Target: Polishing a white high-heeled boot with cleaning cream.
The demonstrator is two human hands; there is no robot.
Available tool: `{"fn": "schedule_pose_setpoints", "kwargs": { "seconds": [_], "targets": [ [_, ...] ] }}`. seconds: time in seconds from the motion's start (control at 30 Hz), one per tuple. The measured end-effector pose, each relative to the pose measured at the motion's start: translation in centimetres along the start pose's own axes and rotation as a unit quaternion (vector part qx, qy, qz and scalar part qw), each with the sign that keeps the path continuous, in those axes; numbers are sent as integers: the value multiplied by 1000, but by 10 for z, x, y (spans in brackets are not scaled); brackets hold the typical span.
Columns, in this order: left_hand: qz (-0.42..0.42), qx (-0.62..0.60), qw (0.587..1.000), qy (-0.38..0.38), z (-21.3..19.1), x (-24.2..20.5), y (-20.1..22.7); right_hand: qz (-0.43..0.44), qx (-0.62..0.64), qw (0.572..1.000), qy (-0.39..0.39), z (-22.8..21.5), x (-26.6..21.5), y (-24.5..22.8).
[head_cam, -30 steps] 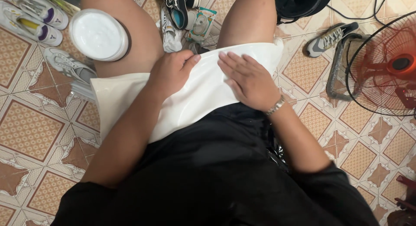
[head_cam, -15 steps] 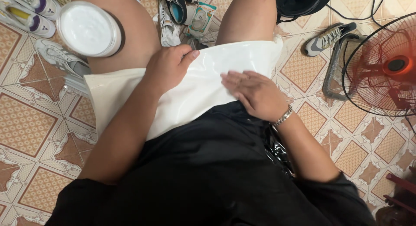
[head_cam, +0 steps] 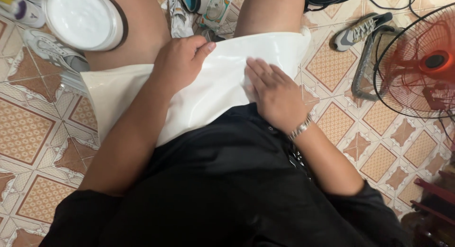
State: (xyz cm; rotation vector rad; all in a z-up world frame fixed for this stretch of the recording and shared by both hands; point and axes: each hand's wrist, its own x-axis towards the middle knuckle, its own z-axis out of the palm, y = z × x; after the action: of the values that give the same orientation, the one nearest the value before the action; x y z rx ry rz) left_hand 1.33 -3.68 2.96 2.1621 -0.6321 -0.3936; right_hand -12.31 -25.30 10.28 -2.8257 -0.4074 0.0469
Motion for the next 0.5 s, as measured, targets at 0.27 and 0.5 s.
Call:
{"fn": "schedule_pose_setpoints", "kwargs": {
  "seconds": [0.27,0.5],
  "targets": [
    [6,22,1000,2,-2,0,-2,-32,144,984,-97,-3,-18,8],
    [12,5,1000,10,0,2,-3,9,17,1000,-6,5,5,5]
  ]
}}
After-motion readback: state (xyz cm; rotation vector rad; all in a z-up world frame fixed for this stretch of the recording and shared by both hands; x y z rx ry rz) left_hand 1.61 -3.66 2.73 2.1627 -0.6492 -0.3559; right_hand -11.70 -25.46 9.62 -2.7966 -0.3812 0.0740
